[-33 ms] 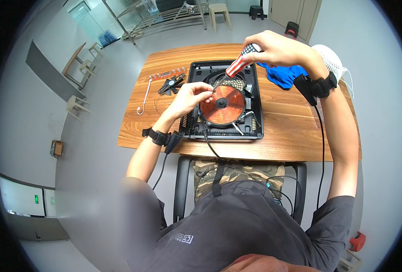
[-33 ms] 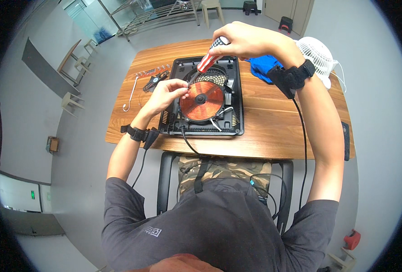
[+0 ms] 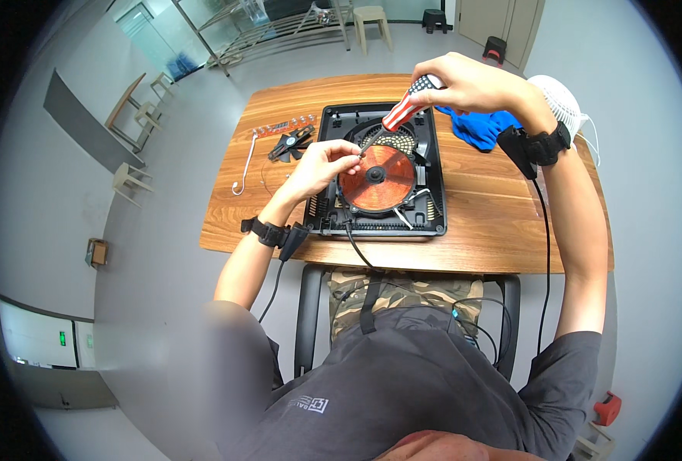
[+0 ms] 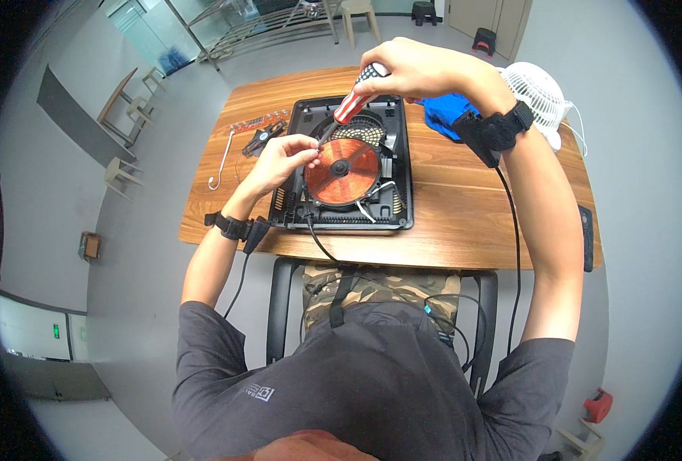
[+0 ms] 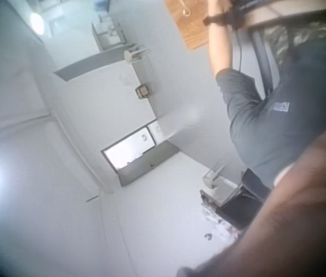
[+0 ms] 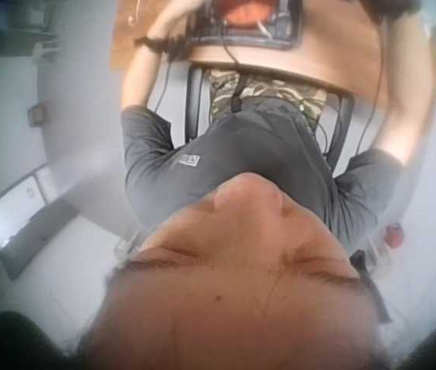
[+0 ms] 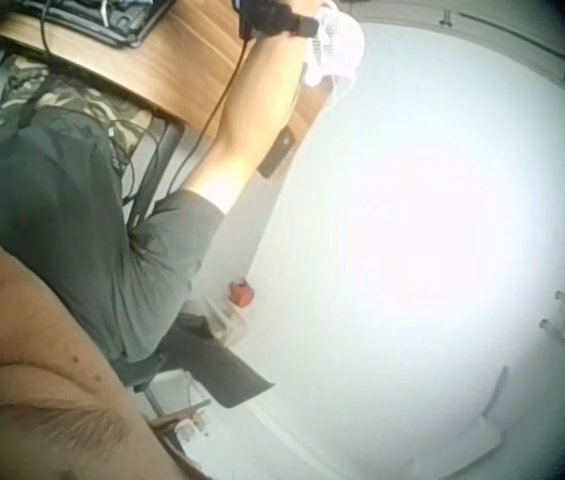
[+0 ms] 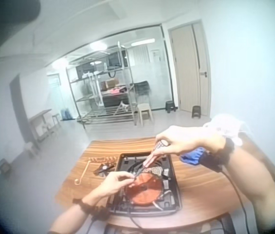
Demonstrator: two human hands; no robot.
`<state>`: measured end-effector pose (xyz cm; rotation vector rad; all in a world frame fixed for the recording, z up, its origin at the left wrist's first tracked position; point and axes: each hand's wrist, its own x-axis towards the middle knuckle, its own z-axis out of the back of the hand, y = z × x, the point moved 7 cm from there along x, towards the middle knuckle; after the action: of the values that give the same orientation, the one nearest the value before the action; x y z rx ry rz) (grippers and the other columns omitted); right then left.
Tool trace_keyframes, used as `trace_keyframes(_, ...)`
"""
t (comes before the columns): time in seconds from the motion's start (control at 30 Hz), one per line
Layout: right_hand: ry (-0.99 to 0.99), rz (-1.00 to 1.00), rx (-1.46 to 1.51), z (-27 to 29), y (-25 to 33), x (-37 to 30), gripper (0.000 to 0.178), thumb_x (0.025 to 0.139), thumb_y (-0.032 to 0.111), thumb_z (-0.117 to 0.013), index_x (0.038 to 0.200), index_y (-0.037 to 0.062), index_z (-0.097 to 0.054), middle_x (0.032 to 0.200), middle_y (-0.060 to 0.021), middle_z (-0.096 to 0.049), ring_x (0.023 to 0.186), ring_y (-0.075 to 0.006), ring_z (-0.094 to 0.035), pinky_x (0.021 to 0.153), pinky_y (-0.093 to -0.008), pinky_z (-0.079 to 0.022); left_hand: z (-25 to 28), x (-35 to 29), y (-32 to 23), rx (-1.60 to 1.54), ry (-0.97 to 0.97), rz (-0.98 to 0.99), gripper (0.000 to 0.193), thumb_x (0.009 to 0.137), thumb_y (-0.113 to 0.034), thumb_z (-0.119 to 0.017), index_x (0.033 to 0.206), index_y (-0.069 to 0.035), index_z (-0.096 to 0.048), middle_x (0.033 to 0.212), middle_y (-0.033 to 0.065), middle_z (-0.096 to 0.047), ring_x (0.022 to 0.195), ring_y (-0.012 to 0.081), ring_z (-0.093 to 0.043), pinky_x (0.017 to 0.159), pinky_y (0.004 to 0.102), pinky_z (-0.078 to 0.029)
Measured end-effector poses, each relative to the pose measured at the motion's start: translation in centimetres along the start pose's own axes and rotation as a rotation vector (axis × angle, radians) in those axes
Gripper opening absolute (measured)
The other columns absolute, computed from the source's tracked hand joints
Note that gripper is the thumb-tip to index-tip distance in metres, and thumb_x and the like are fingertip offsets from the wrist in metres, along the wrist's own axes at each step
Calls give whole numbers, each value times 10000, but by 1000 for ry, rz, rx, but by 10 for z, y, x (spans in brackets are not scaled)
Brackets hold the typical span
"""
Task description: The person assembles an electronic device on a wooden table, using a screwdriver to secure components. They place a copper-colored circular part into the device housing, align it, and tighten screws to fasten it in place.
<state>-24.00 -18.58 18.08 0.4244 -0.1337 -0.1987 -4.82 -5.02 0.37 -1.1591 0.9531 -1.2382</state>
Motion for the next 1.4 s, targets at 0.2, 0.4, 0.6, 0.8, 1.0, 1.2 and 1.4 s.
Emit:
trace_keyframes(0.2, 4, -20, -5, -1, -4, -3, 571, 992, 500, -653, 1149, -49, -676, 733, -161, -678, 536, -202, -624, 519, -352, -505, 0, 1, 1, 10, -2, -9, 175, 1012, -90, -675, 1136, 30, -701, 965, 54, -744, 856, 82, -670, 814, 245, -567)
trace_keyframes(0.4, 11, -21, 11, -2, -7, -2, 585, 993, 504, -654, 1167, -54, -672, 737, -160, -681, 546, -203, -630, 522, -353, -509, 1, 1, 3, 27, -7, -7, 176, 1016, -90, -668, 1143, 29, -698, 957, 38, -726, 843, 77, -656, 804, 243, -560)
trace_keyframes(0.6, 0, -19, 13, -3, -8, -5, 537, 1000, 457, -661, 1167, -53, -650, 710, -124, -648, 535, -177, -601, 499, -327, -478, 0, 0, -1, 42, -5, -11, 178, 1025, -92, -653, 1146, 33, -690, 941, 24, -700, 830, 75, -638, 790, 245, -552)
trace_keyframes(0.8, 23, -41, -9, -6, -6, -2, 528, 993, 456, -674, 1129, -55, -671, 700, -132, -651, 532, -180, -604, 511, -324, -483, 2, 0, 3, 76, -5, 1, 190, 1025, -97, -654, 1155, 37, -691, 959, 35, -714, 828, 72, -645, 790, 243, -554)
trace_keyframes(1.0, 12, -73, -4, -6, -9, 2, 493, 994, 433, -684, 1052, -57, -681, 677, -130, -662, 539, -179, -630, 496, -325, -485, -10, 3, -9, 127, -14, 9, 197, 1013, -100, -669, 1153, 33, -705, 998, 50, -744, 895, 93, -682, 826, 264, -569)
trace_keyframes(1.2, -114, -61, -25, 9, -10, 18, 443, 998, 407, -689, 993, -36, -670, 712, -138, -695, 580, -189, -661, 502, -327, -516, -22, 37, -25, 427, 32, -24, 192, 983, -99, -695, 1123, 27, -730, 995, 50, -761, 934, 97, -692, 843, 284, -573)
trace_keyframes(1.4, -223, 22, -289, 8, -9, 28, 513, 973, 485, -681, 973, -29, -683, 812, -221, -730, 770, -367, -727, 734, -427, -557, -36, 78, -19, 505, 149, -40, 173, 952, -67, -690, 1100, 0, -750, 947, 73, -779, 852, 124, -706, 790, 299, -577)
